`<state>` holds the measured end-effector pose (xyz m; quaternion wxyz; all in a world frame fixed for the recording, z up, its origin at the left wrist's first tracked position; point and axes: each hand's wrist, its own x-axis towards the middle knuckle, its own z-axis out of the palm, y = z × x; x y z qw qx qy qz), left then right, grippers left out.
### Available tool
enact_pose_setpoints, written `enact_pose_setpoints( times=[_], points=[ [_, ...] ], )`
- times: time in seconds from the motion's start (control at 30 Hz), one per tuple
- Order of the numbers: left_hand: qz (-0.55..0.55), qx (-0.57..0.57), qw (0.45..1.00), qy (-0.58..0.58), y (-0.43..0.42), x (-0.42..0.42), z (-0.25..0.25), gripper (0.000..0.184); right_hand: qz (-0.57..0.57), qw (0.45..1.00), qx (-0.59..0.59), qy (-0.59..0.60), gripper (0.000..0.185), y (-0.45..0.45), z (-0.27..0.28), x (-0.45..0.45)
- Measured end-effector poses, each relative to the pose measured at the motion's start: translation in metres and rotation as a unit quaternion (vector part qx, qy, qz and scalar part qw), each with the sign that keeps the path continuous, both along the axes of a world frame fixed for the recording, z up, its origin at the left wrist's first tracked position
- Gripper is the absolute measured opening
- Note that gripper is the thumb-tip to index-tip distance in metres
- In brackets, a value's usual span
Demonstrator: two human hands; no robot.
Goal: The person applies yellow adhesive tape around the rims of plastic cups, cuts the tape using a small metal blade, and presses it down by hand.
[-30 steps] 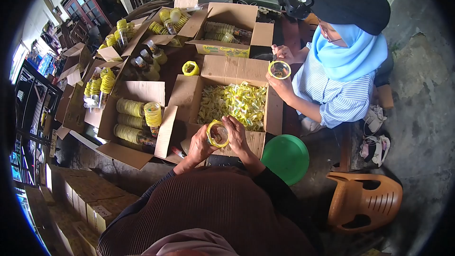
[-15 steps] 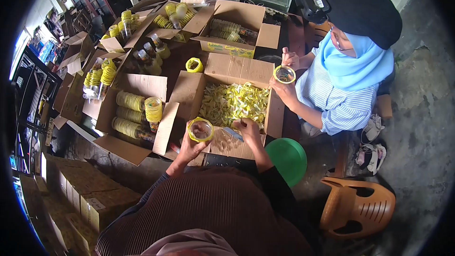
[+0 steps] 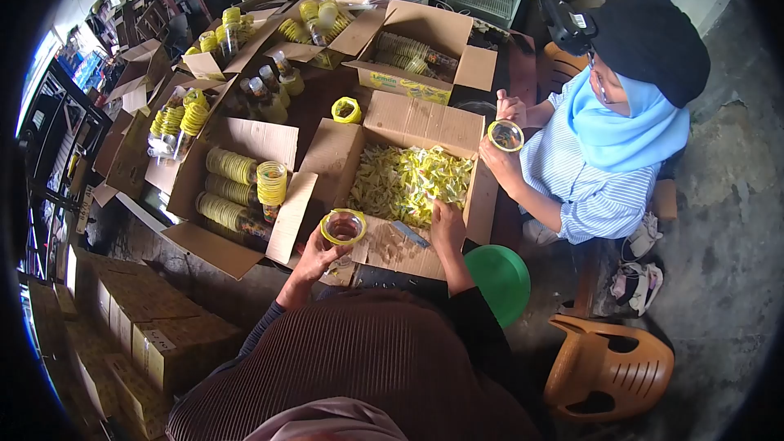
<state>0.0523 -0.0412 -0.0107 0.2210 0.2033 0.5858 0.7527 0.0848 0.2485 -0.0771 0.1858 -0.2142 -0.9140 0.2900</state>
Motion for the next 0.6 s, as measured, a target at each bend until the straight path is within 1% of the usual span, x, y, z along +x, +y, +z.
enact_pose_setpoints(
  times=[0.03, 0.1, 0.13, 0.17, 0.23, 0.27, 0.33, 0.37, 0.43, 0.47, 0.5, 0.53, 0.57, 0.6],
  points=[
    [-0.016, -0.008, 1.000, 0.006, -0.001, 0.000, 0.001, 0.054, 0.002, 1.000, 0.000, -0.001, 0.020, -0.003, 0.000, 0.002],
    [-0.014, -0.009, 1.000, 0.011, 0.001, -0.001, 0.004, 0.055, -0.004, 0.990, 0.093, 0.111, 0.029, -0.008, 0.002, 0.002],
    [-0.010, 0.005, 1.000, 0.016, 0.003, -0.001, 0.007, 0.057, -0.006, 0.995, 0.051, 0.080, 0.035, -0.012, 0.010, 0.003],
    [-0.008, 0.017, 1.000, 0.020, 0.001, 0.003, 0.008, 0.058, -0.006, 0.996, 0.049, 0.081, 0.035, -0.014, 0.005, 0.006],
    [-0.018, 0.017, 1.000, 0.006, 0.000, 0.002, 0.006, 0.060, 0.080, 0.996, 0.031, 0.016, 0.032, -0.012, 0.000, 0.008],
    [-0.018, 0.012, 1.000, 0.007, 0.000, 0.001, 0.005, 0.059, 0.078, 0.996, 0.032, 0.017, 0.032, -0.012, -0.002, 0.009],
    [-0.019, 0.009, 1.000, 0.010, 0.002, 0.000, 0.008, 0.059, 0.145, 0.988, 0.034, -0.035, 0.036, -0.018, 0.005, 0.016],
    [-0.027, 0.010, 1.000, 0.008, 0.003, 0.000, 0.011, 0.058, 0.144, 0.988, 0.036, -0.034, 0.036, -0.017, 0.002, 0.018],
    [-0.036, 0.012, 0.999, 0.009, 0.004, 0.000, 0.012, 0.058, 0.157, 0.981, 0.107, -0.021, 0.042, -0.018, 0.001, 0.022],
    [-0.062, 0.002, 0.998, 0.005, 0.004, -0.002, 0.011, 0.057, 0.147, 0.986, 0.066, -0.036, 0.039, -0.017, 0.001, 0.022],
    [-0.088, -0.009, 0.996, -0.001, 0.004, -0.004, 0.011, 0.056, 0.145, 0.987, 0.065, -0.037, 0.039, -0.014, -0.004, 0.019],
    [-0.101, 0.013, 0.994, -0.043, 0.005, -0.004, 0.012, 0.055, 0.149, 0.987, 0.008, -0.053, 0.036, -0.009, -0.012, 0.016],
    [-0.104, 0.012, 0.994, -0.042, 0.007, -0.004, 0.013, 0.055, 0.152, 0.985, -0.049, -0.067, 0.033, -0.005, -0.020, 0.015],
    [-0.091, -0.003, 0.996, -0.005, 0.009, -0.005, 0.015, 0.055, 0.151, 0.985, -0.048, -0.065, 0.033, -0.005, -0.018, 0.014]
  ],
)
